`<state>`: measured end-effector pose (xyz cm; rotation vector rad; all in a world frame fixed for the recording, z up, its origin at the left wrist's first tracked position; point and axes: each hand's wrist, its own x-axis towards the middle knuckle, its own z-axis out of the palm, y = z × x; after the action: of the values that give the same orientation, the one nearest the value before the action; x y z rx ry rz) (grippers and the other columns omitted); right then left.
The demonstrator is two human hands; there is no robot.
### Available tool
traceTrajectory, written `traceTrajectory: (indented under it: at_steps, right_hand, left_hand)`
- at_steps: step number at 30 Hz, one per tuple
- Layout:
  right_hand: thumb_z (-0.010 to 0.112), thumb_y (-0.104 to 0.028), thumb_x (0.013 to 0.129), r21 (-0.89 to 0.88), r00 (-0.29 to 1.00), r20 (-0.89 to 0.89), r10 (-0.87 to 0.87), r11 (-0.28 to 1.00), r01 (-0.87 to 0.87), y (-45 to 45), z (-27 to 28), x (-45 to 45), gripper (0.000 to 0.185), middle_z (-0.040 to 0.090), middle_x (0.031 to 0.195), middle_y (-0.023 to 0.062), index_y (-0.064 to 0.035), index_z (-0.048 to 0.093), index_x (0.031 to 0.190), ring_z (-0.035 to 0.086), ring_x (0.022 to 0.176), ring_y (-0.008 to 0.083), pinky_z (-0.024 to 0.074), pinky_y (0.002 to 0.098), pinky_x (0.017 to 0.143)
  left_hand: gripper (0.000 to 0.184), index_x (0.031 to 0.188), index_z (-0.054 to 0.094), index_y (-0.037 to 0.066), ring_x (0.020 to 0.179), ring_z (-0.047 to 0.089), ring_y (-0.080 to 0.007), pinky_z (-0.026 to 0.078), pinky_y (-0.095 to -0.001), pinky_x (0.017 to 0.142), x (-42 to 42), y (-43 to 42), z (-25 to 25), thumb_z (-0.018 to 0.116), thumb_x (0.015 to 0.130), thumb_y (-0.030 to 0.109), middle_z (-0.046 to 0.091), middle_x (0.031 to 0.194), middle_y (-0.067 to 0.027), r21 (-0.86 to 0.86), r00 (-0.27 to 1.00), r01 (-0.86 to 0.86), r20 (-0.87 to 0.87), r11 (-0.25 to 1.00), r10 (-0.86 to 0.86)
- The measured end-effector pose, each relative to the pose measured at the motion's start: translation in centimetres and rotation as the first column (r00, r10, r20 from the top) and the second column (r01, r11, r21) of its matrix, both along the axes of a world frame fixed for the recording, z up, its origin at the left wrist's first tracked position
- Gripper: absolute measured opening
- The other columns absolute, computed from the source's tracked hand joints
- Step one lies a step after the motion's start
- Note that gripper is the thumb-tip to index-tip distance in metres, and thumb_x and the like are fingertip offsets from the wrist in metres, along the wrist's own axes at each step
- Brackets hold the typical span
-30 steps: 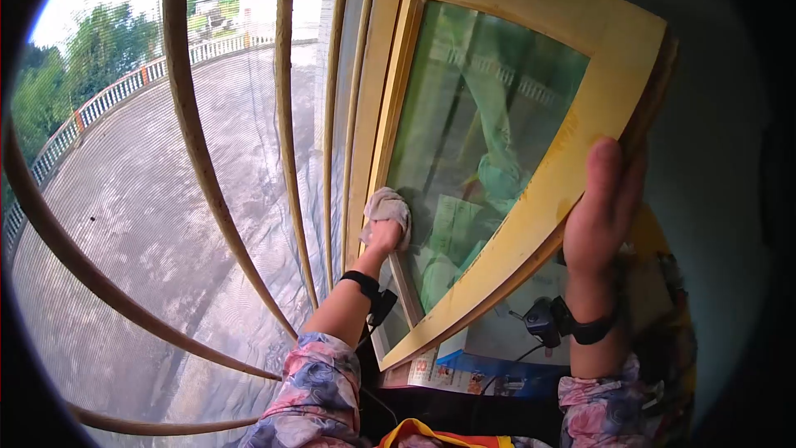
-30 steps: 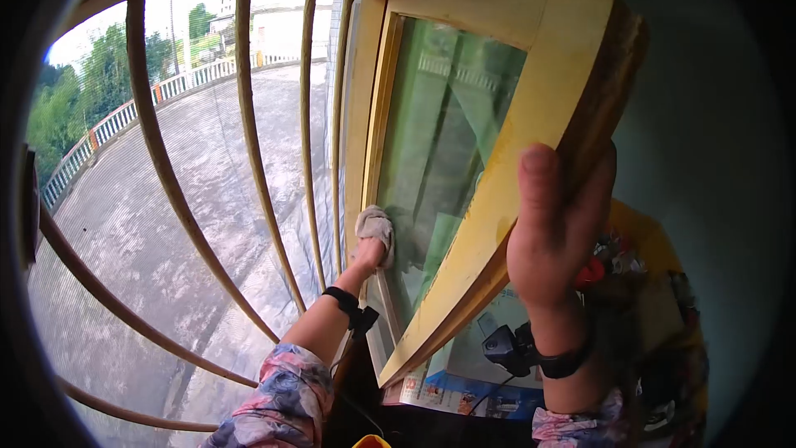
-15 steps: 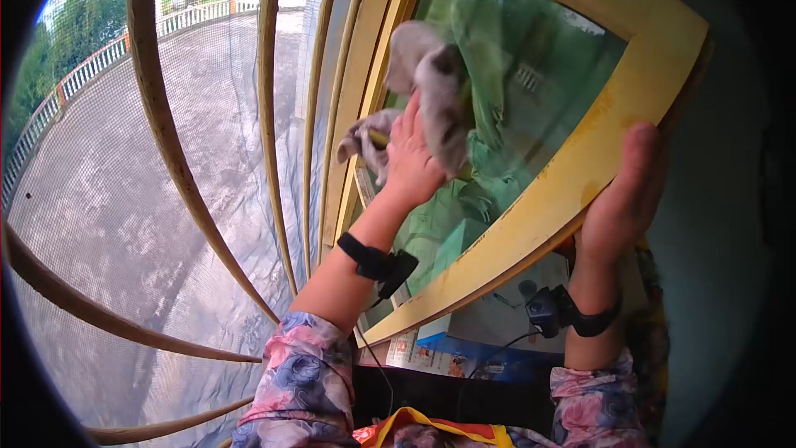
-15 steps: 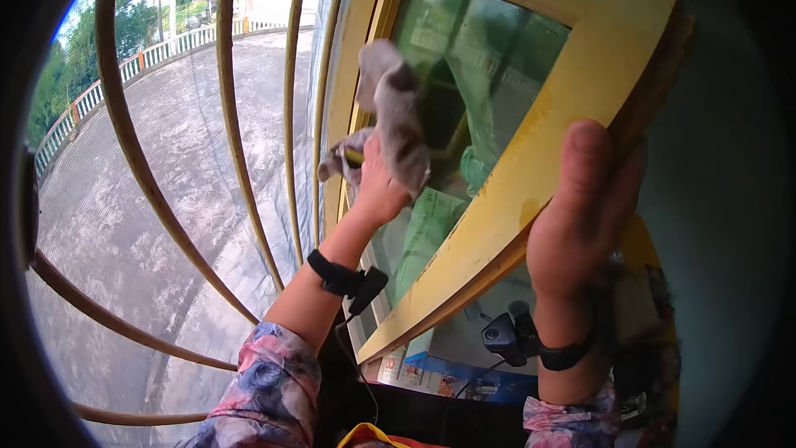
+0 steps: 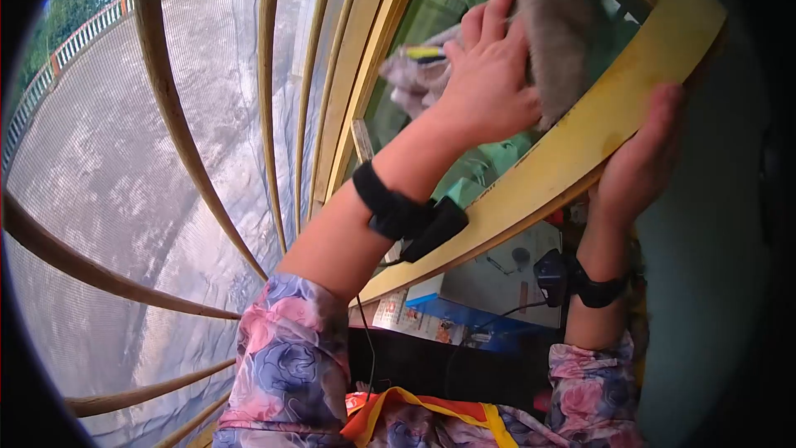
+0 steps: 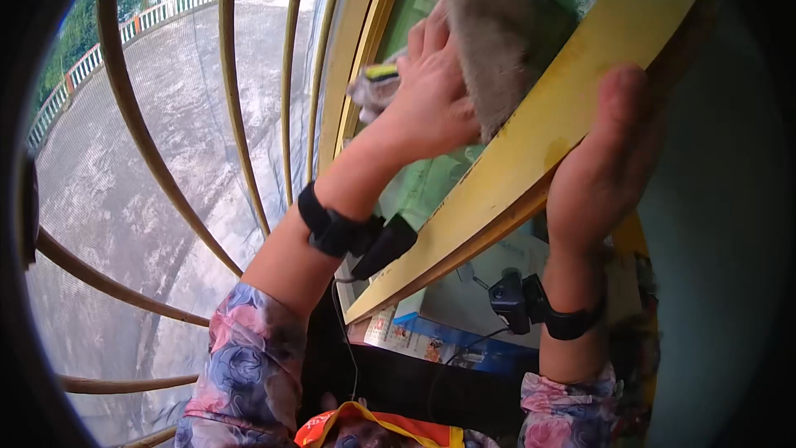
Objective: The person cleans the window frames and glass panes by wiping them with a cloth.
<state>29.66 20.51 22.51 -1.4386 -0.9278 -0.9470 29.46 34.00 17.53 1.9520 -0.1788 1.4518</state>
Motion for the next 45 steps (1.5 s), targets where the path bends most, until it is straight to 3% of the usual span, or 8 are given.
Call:
traceTrajectory:
  at_steps: [3, 10, 16, 20, 28, 38, 40, 45]
  right_hand:
    - [0.045, -0.037, 0.087, 0.085, 0.994, -0.087, 0.067, 0.995, -0.06, 0.2, 0.5, -0.3, 0.05, 0.05, 0.111, 0.0114, 0.0042, 0.046, 0.115, 0.049, 0.099, 0.0177, 0.0364, 0.0281, 0.087]
    - [0.049, -0.038, 0.086, 0.124, 0.995, -0.063, 0.072, 0.99, -0.064, 0.4, 0.5, -0.5, 0.05, 0.051, 0.11, 0.009, 0.0033, 0.047, 0.114, 0.049, 0.098, 0.0153, 0.0368, 0.0266, 0.085]
    - [0.049, -0.039, 0.086, 0.124, 0.994, -0.086, 0.074, 0.99, -0.063, 0.4, 0.5, -0.5, 0.048, 0.051, 0.108, 0.0074, 0.0016, 0.048, 0.112, 0.049, 0.096, 0.0148, 0.0372, 0.0263, 0.084]
    - [0.048, -0.04, 0.085, 0.149, 0.995, -0.032, 0.091, 0.985, -0.085, -0.4, 0.4, 1.1, 0.047, 0.051, 0.104, 0.0057, -0.0001, 0.049, 0.11, 0.049, 0.093, 0.0132, 0.0385, 0.0254, 0.08]
    - [0.048, -0.034, 0.085, 0.356, 0.951, -0.202, 0.236, 0.922, -0.153, 0.2, 0.0, -0.2, 0.037, 0.054, 0.096, 0.0043, -0.0027, 0.051, 0.105, 0.053, 0.083, 0.0124, 0.0422, 0.0237, 0.071]
    - [0.045, -0.029, 0.087, 0.241, 0.994, -0.005, 0.105, 0.965, -0.101, 0.1, 0.2, 0.9, 0.03, 0.058, 0.086, 0.0047, -0.0014, 0.056, 0.093, 0.056, 0.073, 0.0115, 0.0443, 0.0228, 0.064]
    - [0.047, -0.03, 0.087, 0.254, 0.993, -0.017, 0.114, 0.961, -0.106, 0.1, 0.5, 0.8, 0.031, 0.057, 0.085, 0.0042, -0.0017, 0.056, 0.092, 0.055, 0.072, 0.0113, 0.0438, 0.0227, 0.064]
    - [0.053, -0.032, 0.084, 0.219, 0.996, 0.056, 0.072, 0.972, -0.083, 0.8, 0.8, -0.1, 0.032, 0.055, 0.09, 0.004, -0.0015, 0.056, 0.093, 0.053, 0.08, 0.0103, 0.042, 0.0229, 0.07]
  left_hand:
    - [0.061, 0.122, 0.04, 0.015, 0.12, 0.02, -0.0379, 0.022, -0.0542, 0.092, 0.0, 0.0, -2.8, 0.06, 0.067, 0.032, 0.018, 0.136, -0.0165, 0.029, 0.997, -0.058, 0.058, 0.998, 0.056]
    - [0.052, 0.119, 0.045, 0.015, 0.116, 0.026, -0.0372, 0.024, -0.0465, 0.094, -4.2, -1.2, -26.7, 0.058, 0.071, 0.03, 0.034, 0.128, -0.0135, 0.0, 0.852, -0.01, -0.524, 1.0, 0.008]
    - [0.05, 0.113, 0.05, 0.011, 0.119, 0.026, -0.0372, 0.017, -0.0465, 0.099, -3.0, 0.3, -27.5, 0.062, 0.066, 0.022, 0.036, 0.126, -0.0155, 0.081, 0.809, -0.095, -0.574, 0.992, 0.124]
    - [0.049, 0.115, 0.047, 0.008, 0.108, 0.036, -0.0385, 0.036, -0.0442, 0.088, 1.2, 4.9, -27.9, 0.057, 0.069, 0.022, 0.035, 0.124, -0.0164, -0.021, 0.855, -0.315, -0.44, 0.949, 0.274]
    - [0.035, 0.103, 0.059, 0.007, 0.107, 0.048, -0.0297, 0.042, -0.0434, 0.083, 7.1, 13.9, -21.6, 0.057, 0.071, 0.019, 0.036, 0.127, -0.0127, 0.151, 0.306, -0.535, -0.883, 0.831, 0.357]
    - [0.031, 0.082, 0.058, 0.001, 0.092, 0.057, -0.0255, 0.046, -0.0349, 0.072, 1.0, 9.9, -20.3, 0.066, 0.053, 0.011, 0.052, 0.105, -0.0089, 0.326, 0.205, -0.09, -0.919, 0.941, 0.338]
    - [0.027, 0.08, 0.058, 0.0, 0.086, 0.056, -0.0263, 0.045, -0.0372, 0.067, -1.9, 7.0, -22.2, 0.062, 0.055, 0.01, 0.051, 0.099, -0.0095, 0.334, 0.406, -0.037, -0.856, 0.942, 0.319]
    - [0.02, 0.071, 0.062, 0.002, 0.095, 0.049, -0.0227, 0.041, -0.0371, 0.07, -9.3, -0.9, -23.1, 0.061, 0.055, 0.014, 0.047, 0.109, -0.0076, 0.21, 0.425, 0.215, -0.899, 0.954, 0.102]
